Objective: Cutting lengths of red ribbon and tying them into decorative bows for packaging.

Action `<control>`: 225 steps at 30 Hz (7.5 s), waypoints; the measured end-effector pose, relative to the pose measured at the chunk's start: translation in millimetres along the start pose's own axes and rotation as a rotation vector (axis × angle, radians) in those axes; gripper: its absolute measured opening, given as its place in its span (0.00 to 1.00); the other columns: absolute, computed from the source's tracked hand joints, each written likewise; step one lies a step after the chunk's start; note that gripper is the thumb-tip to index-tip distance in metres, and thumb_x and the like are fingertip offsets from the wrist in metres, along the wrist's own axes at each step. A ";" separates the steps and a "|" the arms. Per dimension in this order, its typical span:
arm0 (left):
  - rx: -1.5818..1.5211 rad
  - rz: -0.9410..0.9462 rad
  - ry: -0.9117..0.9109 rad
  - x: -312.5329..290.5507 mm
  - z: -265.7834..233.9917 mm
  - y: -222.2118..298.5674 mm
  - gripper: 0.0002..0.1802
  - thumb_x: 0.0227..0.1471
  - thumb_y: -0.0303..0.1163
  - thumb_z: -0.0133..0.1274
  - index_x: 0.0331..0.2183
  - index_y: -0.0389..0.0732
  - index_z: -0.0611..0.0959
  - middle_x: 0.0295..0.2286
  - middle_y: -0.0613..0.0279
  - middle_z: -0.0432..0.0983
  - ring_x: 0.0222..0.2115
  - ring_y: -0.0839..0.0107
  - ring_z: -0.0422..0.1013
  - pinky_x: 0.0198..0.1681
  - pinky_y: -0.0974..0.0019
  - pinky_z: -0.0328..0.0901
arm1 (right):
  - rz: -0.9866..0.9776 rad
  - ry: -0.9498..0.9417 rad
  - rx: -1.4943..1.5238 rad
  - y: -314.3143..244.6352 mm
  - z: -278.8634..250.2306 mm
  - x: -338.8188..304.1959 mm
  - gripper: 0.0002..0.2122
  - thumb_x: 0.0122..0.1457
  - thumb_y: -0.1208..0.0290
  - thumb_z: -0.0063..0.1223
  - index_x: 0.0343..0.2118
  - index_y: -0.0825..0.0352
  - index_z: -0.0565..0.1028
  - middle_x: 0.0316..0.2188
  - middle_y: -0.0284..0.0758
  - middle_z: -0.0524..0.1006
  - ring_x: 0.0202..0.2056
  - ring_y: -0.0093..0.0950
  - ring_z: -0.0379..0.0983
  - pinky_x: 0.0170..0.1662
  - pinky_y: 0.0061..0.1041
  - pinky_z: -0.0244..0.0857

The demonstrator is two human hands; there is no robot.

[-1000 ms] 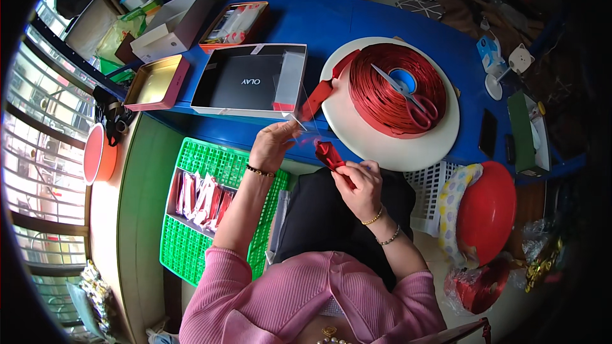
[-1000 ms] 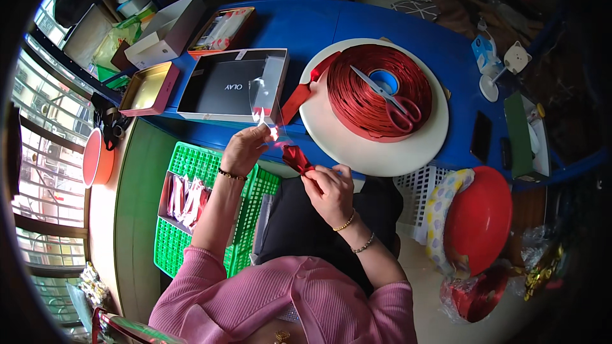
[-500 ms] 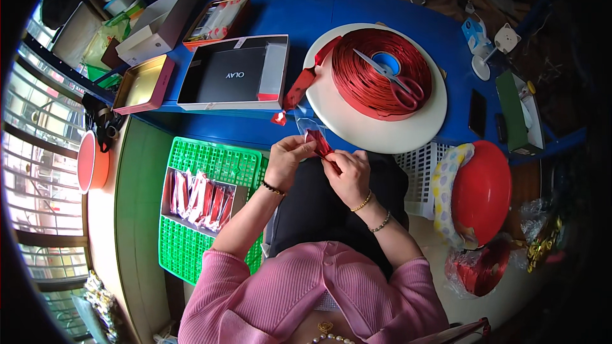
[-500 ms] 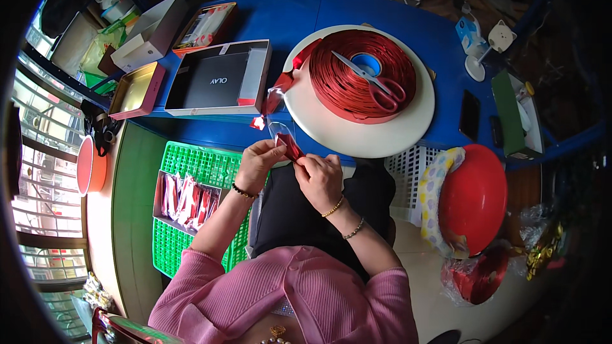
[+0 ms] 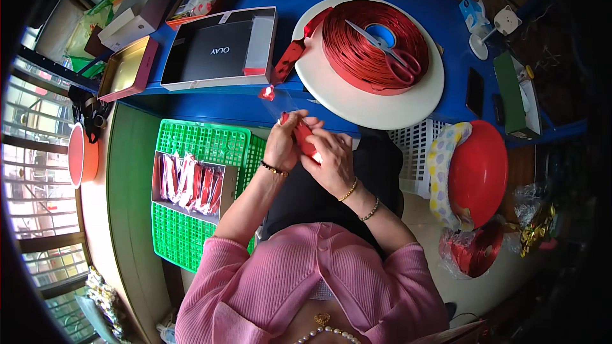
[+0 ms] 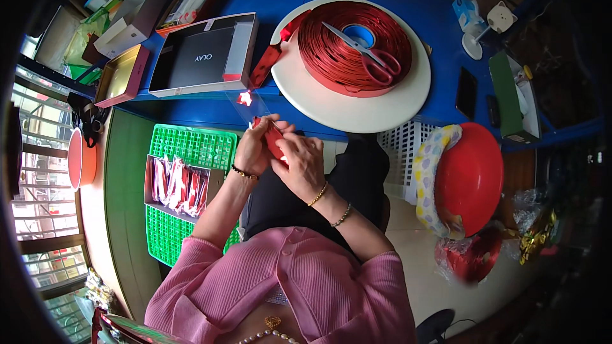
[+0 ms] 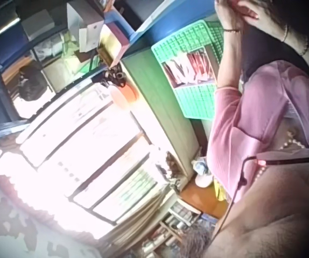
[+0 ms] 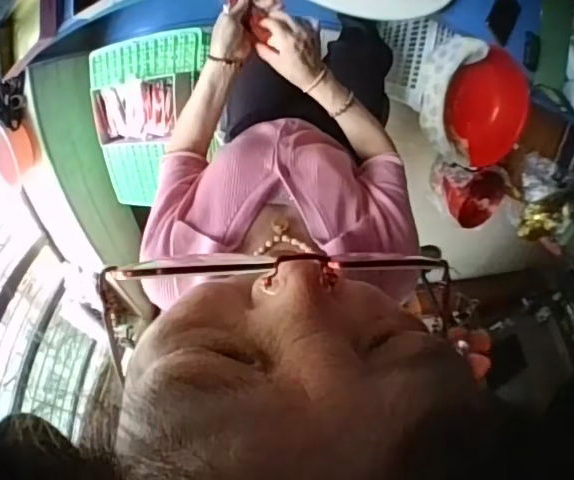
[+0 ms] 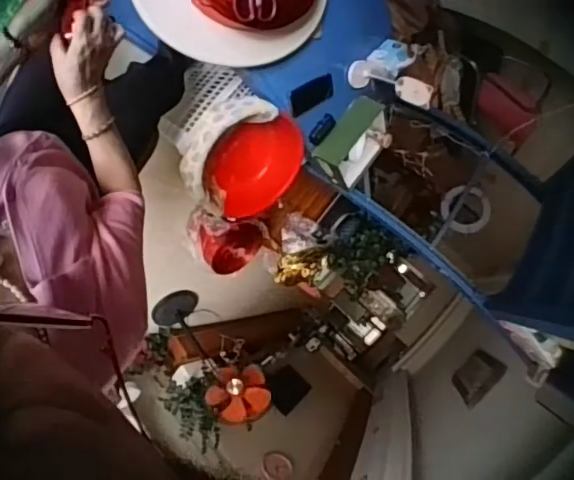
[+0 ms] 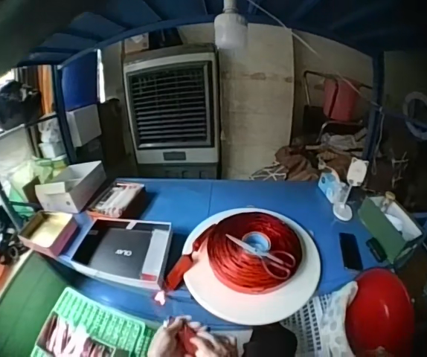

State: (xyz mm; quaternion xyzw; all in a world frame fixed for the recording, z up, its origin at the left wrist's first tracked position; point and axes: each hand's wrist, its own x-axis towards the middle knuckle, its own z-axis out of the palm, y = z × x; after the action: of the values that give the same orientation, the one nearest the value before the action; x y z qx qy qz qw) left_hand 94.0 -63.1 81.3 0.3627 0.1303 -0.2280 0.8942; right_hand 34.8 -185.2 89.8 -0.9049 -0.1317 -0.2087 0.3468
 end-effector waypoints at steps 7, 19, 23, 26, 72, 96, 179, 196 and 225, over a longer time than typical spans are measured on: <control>-0.128 -0.149 0.132 10.6 -25.9 8.0 0.14 0.60 0.35 0.34 0.39 0.34 0.68 0.33 0.49 0.72 0.38 0.54 0.71 0.45 0.55 0.65 | -0.209 0.003 -0.084 16.1 2.4 -26.8 0.29 0.39 0.70 0.64 0.48 0.58 0.68 0.55 0.45 0.57 0.56 0.44 0.55 0.55 0.44 0.48; -0.097 -0.291 0.036 -18.2 -29.6 -44.6 0.17 0.60 0.40 0.37 0.45 0.39 0.70 0.39 0.58 0.72 0.43 0.66 0.67 0.49 0.59 0.60 | -0.213 -0.014 -0.185 21.4 13.7 -28.9 0.10 0.40 0.75 0.58 0.30 0.59 0.78 0.50 0.34 0.69 0.57 0.36 0.56 0.57 0.40 0.44; -0.074 -0.369 -0.087 -19.2 -26.1 -8.3 0.19 0.60 0.44 0.36 0.40 0.39 0.71 0.39 0.55 0.72 0.41 0.61 0.70 0.49 0.54 0.61 | -0.193 0.033 -0.158 25.6 12.4 -37.0 0.11 0.40 0.75 0.58 0.31 0.59 0.77 0.49 0.34 0.69 0.56 0.36 0.58 0.57 0.41 0.45; -0.132 -0.248 0.187 4.0 -55.0 -10.6 0.20 0.60 0.43 0.33 0.41 0.33 0.66 0.39 0.45 0.71 0.41 0.55 0.70 0.48 0.53 0.63 | -0.245 0.020 -0.153 18.9 13.9 -37.1 0.09 0.43 0.72 0.56 0.30 0.60 0.76 0.50 0.32 0.68 0.57 0.34 0.57 0.56 0.41 0.46; 0.141 -0.366 -0.048 8.4 -87.0 -31.8 0.21 0.58 0.43 0.40 0.41 0.34 0.74 0.40 0.54 0.74 0.42 0.63 0.70 0.48 0.58 0.62 | 1.015 -0.484 1.278 28.6 32.4 -90.5 0.07 0.55 0.71 0.53 0.34 0.68 0.71 0.27 0.32 0.74 0.26 0.19 0.72 0.32 0.17 0.68; 0.690 -0.416 0.081 -43.4 -104.7 -50.9 0.12 0.51 0.37 0.53 0.24 0.39 0.76 0.21 0.60 0.77 0.20 0.73 0.75 0.23 0.73 0.69 | -0.041 -0.489 0.222 22.5 22.8 -70.5 0.11 0.41 0.71 0.61 0.26 0.61 0.69 0.24 0.30 0.71 0.31 0.29 0.70 0.37 0.29 0.57; 1.543 0.715 -0.276 -83.5 -132.8 -70.9 0.16 0.39 0.21 0.56 0.36 0.38 0.79 0.43 0.56 0.72 0.48 0.56 0.65 0.49 0.58 0.59 | -0.134 -0.269 0.360 60.3 55.0 -102.3 0.06 0.44 0.79 0.58 0.28 0.65 0.77 0.32 0.30 0.74 0.33 0.30 0.71 0.37 0.27 0.65; 1.184 0.504 0.211 -85.7 -131.9 -97.0 0.04 0.39 0.24 0.59 0.25 0.38 0.83 0.43 0.52 0.70 0.43 0.63 0.66 0.48 0.63 0.60 | 0.087 -0.409 0.432 62.4 59.2 -97.3 0.03 0.47 0.75 0.58 0.25 0.67 0.76 0.23 0.32 0.74 0.25 0.27 0.71 0.30 0.23 0.64; 1.388 0.217 0.392 -51.8 -125.3 -88.5 0.15 0.34 0.40 0.63 0.17 0.39 0.77 0.27 0.53 0.71 0.34 0.60 0.67 0.40 0.60 0.62 | 0.639 -0.495 0.324 55.0 75.9 -91.4 0.15 0.47 0.67 0.62 0.22 0.67 0.65 0.11 0.32 0.70 0.13 0.22 0.65 0.18 0.25 0.58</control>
State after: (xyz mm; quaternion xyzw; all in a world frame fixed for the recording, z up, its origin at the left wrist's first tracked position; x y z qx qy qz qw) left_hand -3.5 -14.1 -38.3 0.8912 0.0768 -0.0991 0.4360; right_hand -2.6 -181.7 -35.6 -0.8568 0.0450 0.1559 0.4895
